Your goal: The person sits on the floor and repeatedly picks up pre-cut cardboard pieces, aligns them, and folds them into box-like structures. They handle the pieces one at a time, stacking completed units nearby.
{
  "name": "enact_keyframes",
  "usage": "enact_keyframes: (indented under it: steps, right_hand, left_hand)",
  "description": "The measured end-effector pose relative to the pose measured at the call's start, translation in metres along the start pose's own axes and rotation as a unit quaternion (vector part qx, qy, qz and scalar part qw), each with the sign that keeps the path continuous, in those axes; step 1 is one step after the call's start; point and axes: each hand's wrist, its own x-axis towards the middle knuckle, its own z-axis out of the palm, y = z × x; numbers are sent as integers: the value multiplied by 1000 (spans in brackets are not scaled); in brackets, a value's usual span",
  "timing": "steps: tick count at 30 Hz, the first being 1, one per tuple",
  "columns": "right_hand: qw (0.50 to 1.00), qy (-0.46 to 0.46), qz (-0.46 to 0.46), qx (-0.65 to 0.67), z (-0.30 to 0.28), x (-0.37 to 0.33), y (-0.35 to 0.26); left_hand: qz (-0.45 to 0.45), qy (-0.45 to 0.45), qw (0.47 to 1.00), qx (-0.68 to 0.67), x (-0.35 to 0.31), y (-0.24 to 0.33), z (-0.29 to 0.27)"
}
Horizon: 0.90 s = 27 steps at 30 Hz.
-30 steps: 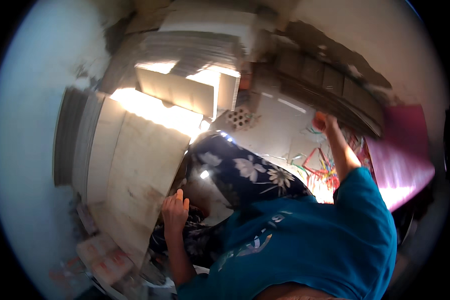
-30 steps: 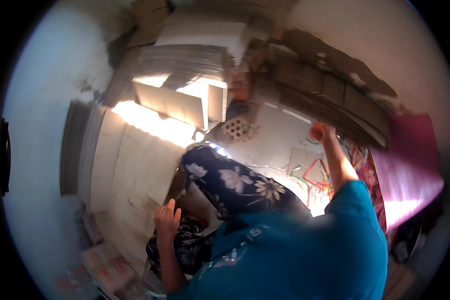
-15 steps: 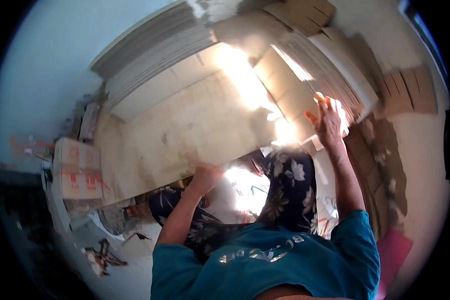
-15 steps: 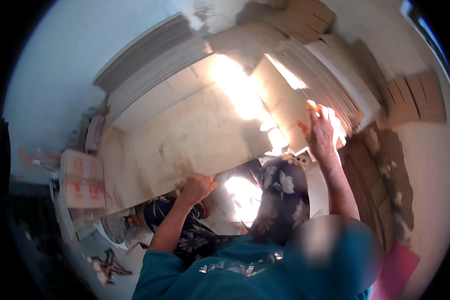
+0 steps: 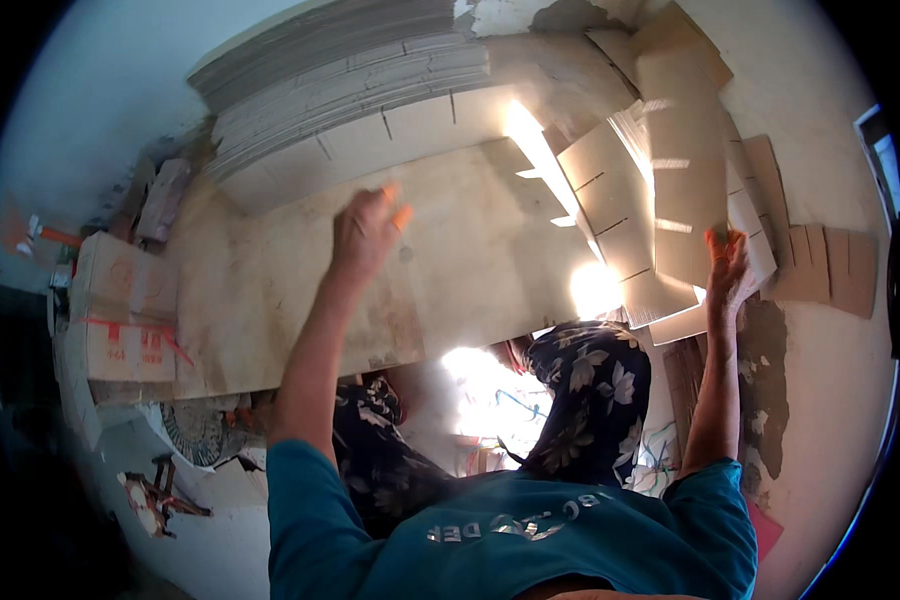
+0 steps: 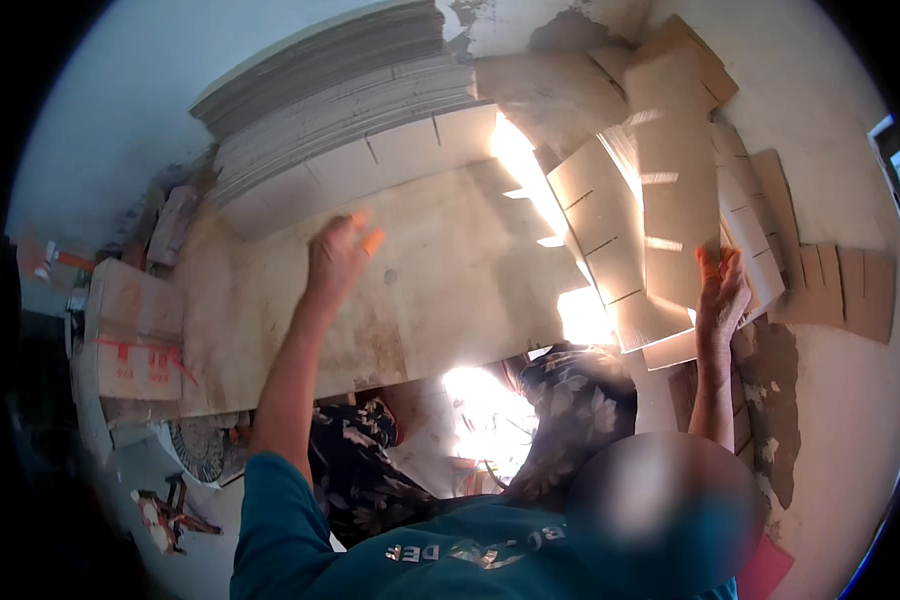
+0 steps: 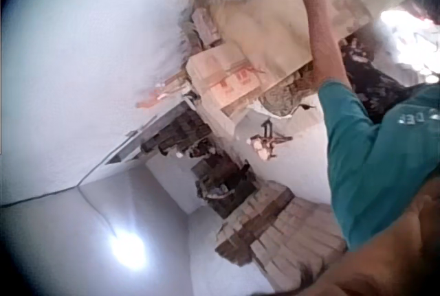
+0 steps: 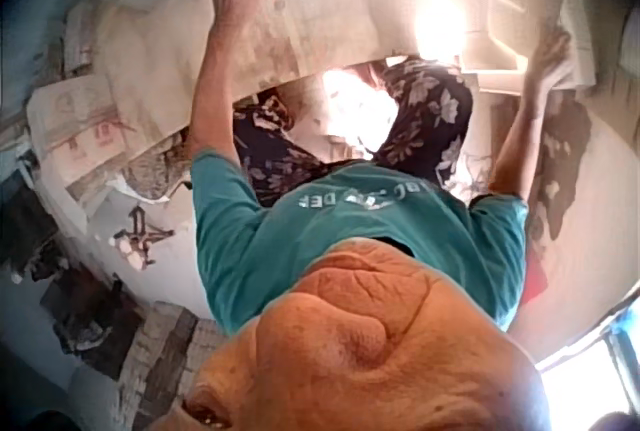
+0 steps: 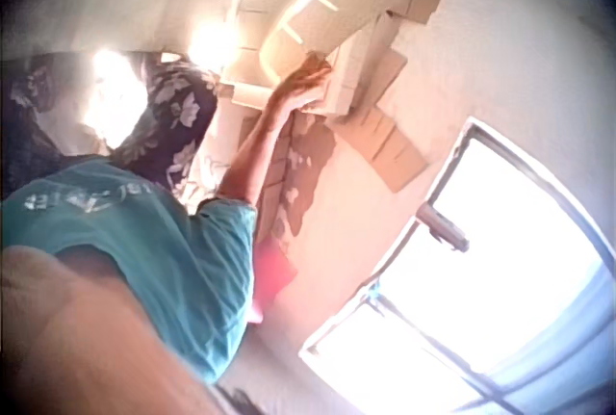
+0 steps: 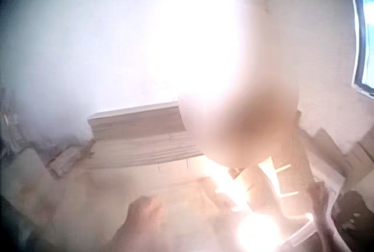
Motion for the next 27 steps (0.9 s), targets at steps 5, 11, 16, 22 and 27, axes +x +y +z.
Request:
enact_keyframes:
  steps: [5,11,16,22,27]
  right_hand:
    - [983,41,12,177,33,23,-93]
    - [928,-37,35,369,115,21,-164]
    - [971,-76,-40,221,145,15,-194]
    - [989,-40,-29,138,175,1,-187]
    - [989,-26,-47,138,174,-1,-190]
  left_hand:
    - [73,76,991,80,92,-41,29]
    - [74,2,978,197,141,-37,70]
    - [144,31,960,239,148,-63,87]
    - [205,55,963,165,153,-70,84]
    - [187,42,974,123,141,-70,84]
